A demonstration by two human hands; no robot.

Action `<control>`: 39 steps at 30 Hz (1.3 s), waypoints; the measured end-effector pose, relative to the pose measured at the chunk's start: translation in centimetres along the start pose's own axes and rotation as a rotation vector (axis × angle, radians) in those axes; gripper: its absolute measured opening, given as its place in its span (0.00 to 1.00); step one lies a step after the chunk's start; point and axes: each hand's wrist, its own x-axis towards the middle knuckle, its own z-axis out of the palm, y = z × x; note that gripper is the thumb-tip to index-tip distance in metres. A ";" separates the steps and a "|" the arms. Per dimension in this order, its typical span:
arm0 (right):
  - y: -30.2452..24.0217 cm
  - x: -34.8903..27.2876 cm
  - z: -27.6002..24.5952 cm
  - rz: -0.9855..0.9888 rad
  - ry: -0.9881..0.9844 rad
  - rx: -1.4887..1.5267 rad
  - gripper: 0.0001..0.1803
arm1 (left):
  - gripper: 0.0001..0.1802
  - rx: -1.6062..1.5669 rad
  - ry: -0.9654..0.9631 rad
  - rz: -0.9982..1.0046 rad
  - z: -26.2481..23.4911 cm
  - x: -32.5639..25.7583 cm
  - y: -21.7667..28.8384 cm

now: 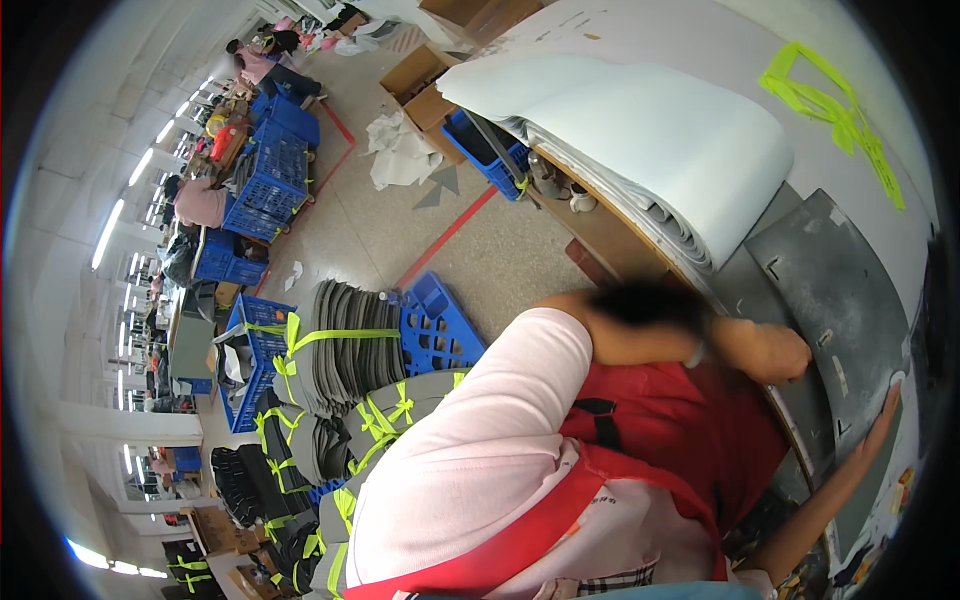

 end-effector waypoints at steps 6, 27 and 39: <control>-1.0 -0.9 -1.4 -0.105 0.031 -0.122 0.40 | 0.12 -0.019 0.028 0.092 -0.6 0.4 0.4; -0.2 -0.5 -0.6 -0.022 0.020 -0.004 0.39 | 0.08 0.010 0.101 0.100 -0.5 -0.2 0.5; 0.7 -0.5 0.0 -0.067 0.002 -0.070 0.39 | 0.08 0.193 0.149 0.206 0.7 -0.4 1.2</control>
